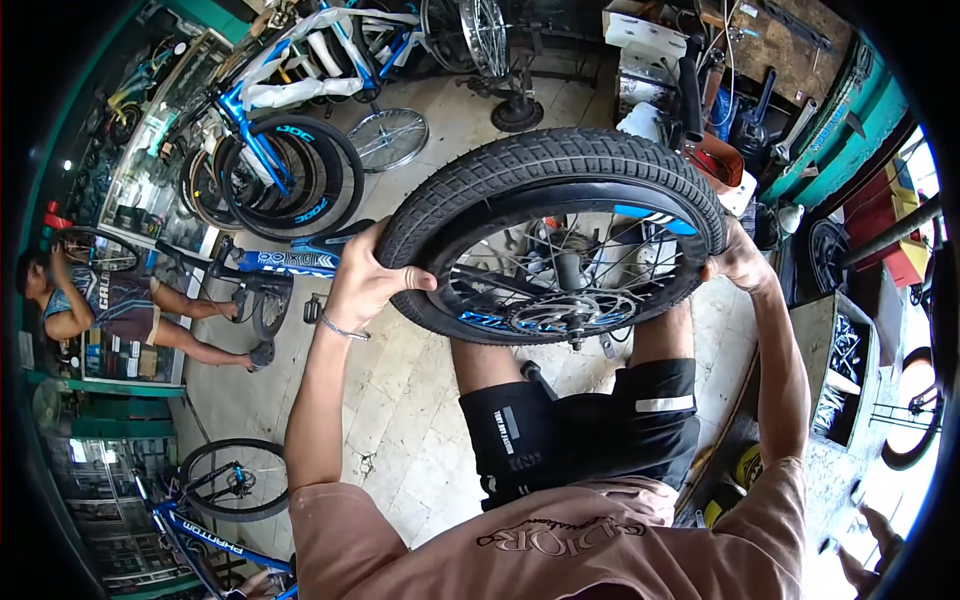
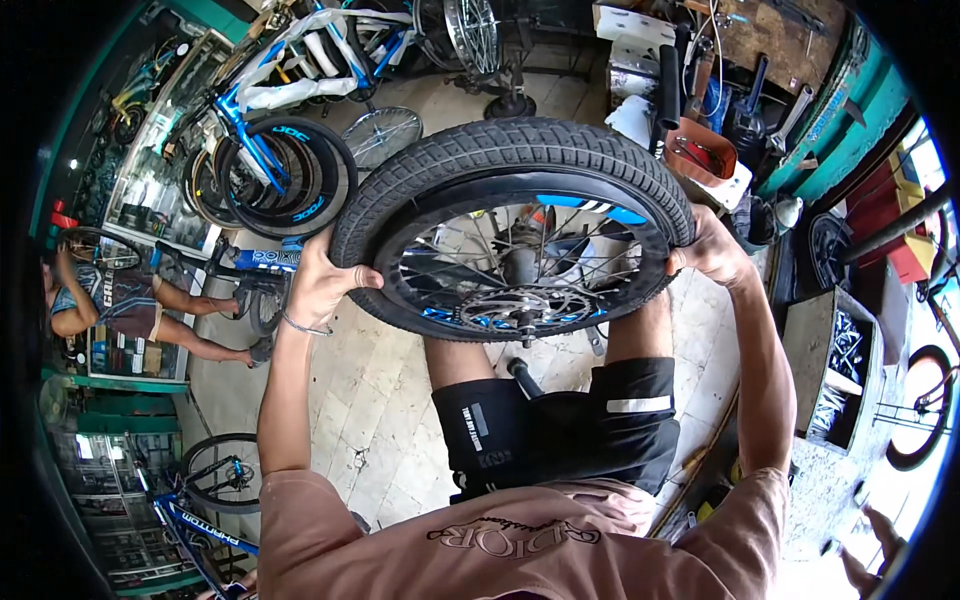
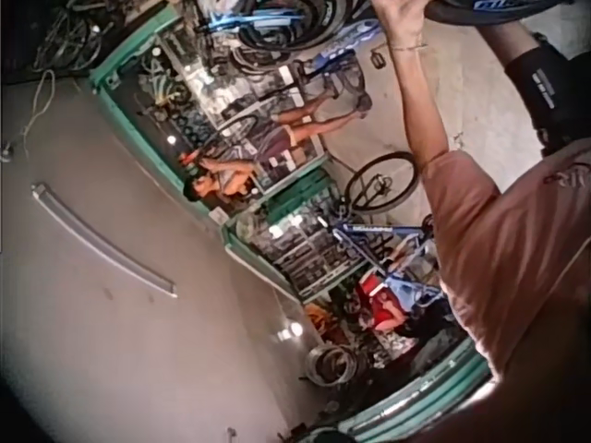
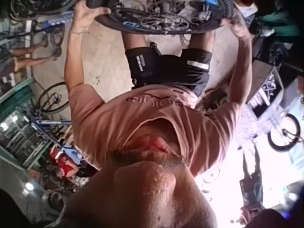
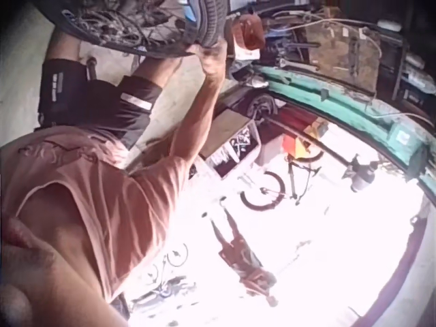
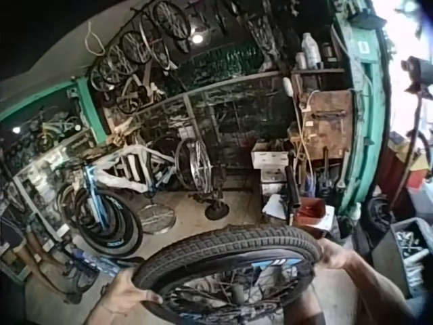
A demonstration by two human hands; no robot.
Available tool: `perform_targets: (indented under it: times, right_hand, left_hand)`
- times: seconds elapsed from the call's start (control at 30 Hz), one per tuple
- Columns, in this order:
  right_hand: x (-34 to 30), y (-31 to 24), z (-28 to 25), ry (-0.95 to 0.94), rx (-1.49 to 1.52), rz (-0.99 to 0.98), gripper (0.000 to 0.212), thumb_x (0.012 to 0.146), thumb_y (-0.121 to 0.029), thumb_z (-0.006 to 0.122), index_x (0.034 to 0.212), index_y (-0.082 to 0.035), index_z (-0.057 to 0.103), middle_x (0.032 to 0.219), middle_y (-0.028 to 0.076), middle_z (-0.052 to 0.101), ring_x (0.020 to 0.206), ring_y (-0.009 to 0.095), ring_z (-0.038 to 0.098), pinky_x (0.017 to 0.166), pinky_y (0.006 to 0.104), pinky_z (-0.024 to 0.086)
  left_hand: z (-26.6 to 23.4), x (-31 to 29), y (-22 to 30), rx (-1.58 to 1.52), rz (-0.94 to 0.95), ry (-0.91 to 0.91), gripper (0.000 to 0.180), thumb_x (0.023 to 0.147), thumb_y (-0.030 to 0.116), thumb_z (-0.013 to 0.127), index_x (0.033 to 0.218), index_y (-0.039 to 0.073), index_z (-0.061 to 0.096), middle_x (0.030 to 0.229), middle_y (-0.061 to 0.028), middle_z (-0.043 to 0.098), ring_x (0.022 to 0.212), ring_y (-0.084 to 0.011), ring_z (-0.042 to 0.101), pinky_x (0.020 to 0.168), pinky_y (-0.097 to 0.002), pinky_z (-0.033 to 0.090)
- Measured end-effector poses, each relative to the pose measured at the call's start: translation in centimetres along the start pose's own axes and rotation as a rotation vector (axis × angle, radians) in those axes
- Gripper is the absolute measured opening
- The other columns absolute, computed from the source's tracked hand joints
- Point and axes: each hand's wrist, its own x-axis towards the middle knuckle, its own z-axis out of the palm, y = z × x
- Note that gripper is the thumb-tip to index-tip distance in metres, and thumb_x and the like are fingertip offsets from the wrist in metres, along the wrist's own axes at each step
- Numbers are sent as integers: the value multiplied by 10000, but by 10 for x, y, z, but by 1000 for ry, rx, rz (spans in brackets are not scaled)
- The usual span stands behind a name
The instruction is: The person removes a bicycle tire from a wheel rim using tire levers. They then inspect the tire and the inner tube before attempting to reseat the tire onto the rim by hand. The person works on the tire throughout the clip, manipulating the rubber and rim to secure the tire.
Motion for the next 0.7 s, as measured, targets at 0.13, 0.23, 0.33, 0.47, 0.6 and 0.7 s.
perform_targets:
  times: [0.13, 0.23, 0.33, 0.47, 0.6, 0.7]
  right_hand:
    - [5, -15, -18, -108, -127, 329, 844, 499, -214, 953, 1209, 32, 568, 1076, 39, 646, 971, 129, 590, 857, 284, 487]
    - [20, -26, -16, -128, -98, 73, 1078, 420, -229, 950, 1336, 38, 450, 1245, 90, 568, 1143, 169, 512, 992, 310, 409]
    - [47, -62, -5, -204, -369, -101, 1003, 427, -246, 935, 1293, 35, 514, 1153, 93, 627, 1049, 175, 578, 965, 323, 448]
    - [103, -147, 61, -394, -615, 36, 910, 533, -441, 916, 1189, 77, 556, 1089, 175, 643, 966, 219, 638, 902, 409, 501]
    - [142, -189, 166, -559, -1186, -8, 770, 634, -492, 852, 1123, 54, 615, 932, 186, 700, 874, 300, 665, 802, 404, 525]
    - [155, -195, 194, -608, -1355, 92, 676, 617, -474, 865, 1022, 35, 680, 965, 176, 706, 866, 311, 665, 777, 390, 507]
  left_hand:
    - [2, -6, 4, 109, 5, 63, 643, 534, 150, 935, 1049, -62, 613, 932, -83, 682, 833, -145, 631, 783, -288, 513]
    - [5, -6, 3, 66, 9, 64, 642, 538, 138, 931, 1056, -66, 611, 939, -89, 685, 836, -146, 636, 787, -282, 515]
    - [4, -9, 12, 80, 0, 54, 666, 541, 145, 931, 1080, -73, 607, 969, -108, 690, 862, -147, 645, 804, -280, 517]
    - [9, -4, 16, 98, 27, 39, 666, 539, 160, 934, 1075, -73, 613, 961, -114, 699, 853, -147, 653, 793, -284, 523]
    - [6, -9, 20, 119, 39, 41, 602, 549, 144, 929, 1027, -65, 629, 924, -100, 702, 821, -128, 635, 761, -275, 519]
    - [19, -6, 6, 43, 39, 72, 541, 575, 99, 909, 1010, -61, 630, 901, -87, 699, 787, -113, 613, 738, -275, 516]
